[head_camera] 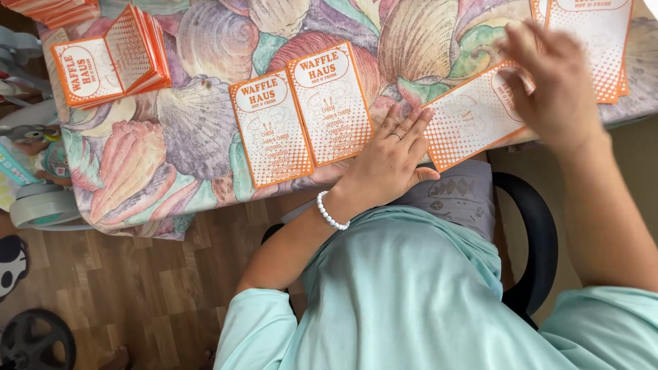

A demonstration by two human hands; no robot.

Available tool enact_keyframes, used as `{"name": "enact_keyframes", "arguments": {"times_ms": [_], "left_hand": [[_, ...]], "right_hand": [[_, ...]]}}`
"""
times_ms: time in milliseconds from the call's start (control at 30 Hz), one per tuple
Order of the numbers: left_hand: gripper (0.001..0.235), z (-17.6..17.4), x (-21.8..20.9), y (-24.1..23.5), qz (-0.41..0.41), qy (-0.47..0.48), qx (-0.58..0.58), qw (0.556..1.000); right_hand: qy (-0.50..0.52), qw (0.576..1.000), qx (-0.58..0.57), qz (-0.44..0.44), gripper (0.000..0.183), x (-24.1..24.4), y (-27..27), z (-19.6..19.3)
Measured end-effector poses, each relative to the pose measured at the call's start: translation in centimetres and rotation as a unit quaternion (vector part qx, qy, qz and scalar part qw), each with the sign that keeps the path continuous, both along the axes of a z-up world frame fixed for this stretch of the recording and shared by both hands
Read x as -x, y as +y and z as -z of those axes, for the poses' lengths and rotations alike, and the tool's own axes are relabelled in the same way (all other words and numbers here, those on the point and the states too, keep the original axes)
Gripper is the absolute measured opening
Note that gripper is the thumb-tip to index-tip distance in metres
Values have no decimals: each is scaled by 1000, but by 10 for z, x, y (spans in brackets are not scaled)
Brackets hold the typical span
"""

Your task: Applying glue to paper templates and folding them to create bags

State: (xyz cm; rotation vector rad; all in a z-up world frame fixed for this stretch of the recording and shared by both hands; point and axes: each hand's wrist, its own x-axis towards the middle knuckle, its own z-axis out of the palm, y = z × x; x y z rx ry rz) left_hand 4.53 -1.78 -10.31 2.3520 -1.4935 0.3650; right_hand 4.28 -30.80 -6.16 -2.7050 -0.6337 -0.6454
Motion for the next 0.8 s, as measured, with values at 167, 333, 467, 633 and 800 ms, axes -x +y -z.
{"name": "enact_keyframes", "arguments": {"times_ms": [167,333,467,633,800], "left_hand": [[67,-4,3,-1,-22,6,-42,999],[67,-4,6,-1,-36,3,-75,997],[65,-3,5,0,-32,-7,-77,996],[70,0,4,1,-30,-8,-85,996],[66,-1,3,1,-30,6,-58,998]], "right_hand": [[167,983,-25,-72,59,28,64,4],[161,986,3,-50,61,24,43,13],[161,986,24,-22,58,18,17,9],[125,990,59,6,62,12,-23,20],[98,992,-27,74,60,18,-38,15]]}}
